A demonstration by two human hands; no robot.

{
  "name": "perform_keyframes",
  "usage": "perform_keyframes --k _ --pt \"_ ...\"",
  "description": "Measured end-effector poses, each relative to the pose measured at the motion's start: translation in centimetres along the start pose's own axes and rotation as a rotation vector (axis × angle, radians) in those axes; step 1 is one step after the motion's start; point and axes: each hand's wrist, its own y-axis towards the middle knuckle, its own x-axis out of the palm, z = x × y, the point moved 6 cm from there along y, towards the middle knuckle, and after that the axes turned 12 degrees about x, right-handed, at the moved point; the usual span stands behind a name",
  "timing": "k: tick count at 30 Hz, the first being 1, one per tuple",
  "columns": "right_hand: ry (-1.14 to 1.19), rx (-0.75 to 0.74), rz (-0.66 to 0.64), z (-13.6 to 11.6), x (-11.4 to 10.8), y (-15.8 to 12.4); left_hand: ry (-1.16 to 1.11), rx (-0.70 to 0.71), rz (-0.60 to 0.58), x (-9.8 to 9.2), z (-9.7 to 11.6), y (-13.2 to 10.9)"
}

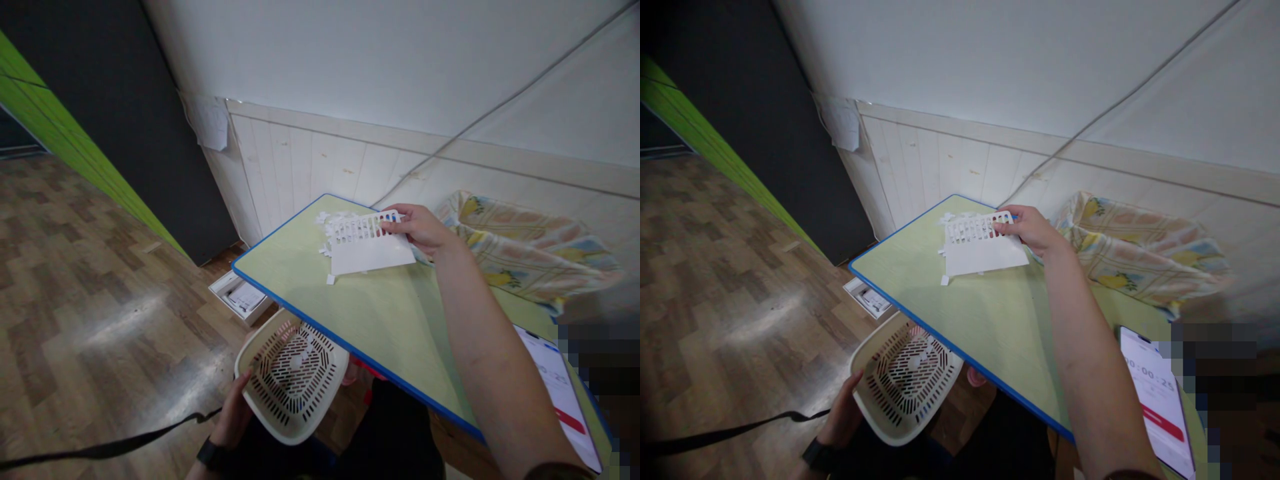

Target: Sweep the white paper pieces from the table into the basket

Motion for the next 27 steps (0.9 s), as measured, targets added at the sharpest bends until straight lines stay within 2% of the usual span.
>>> perform_keyframes --k 4,15,22,27 --pt "0.011 0.008 -0.039 -0.3 0.6 -0.2 0.006 -0.013 -0.028 0.1 -0.1 -0.2" --pt "-0.037 0.016 -0.039 -2.1 2.0 -2.1 0.014 -0.014 -0.003 0.0 0.0 -0.2" --pt "-0.136 -0.044 -0.036 -2.8 2.6 -2.3 -0.008 0.028 -0.08 1.4 0.8 -0.6" --pt "-0.139 -0.064 0.018 -3.3 2.1 -2.9 0.008 0.014 -0.032 0.3 0.1 -0.2"
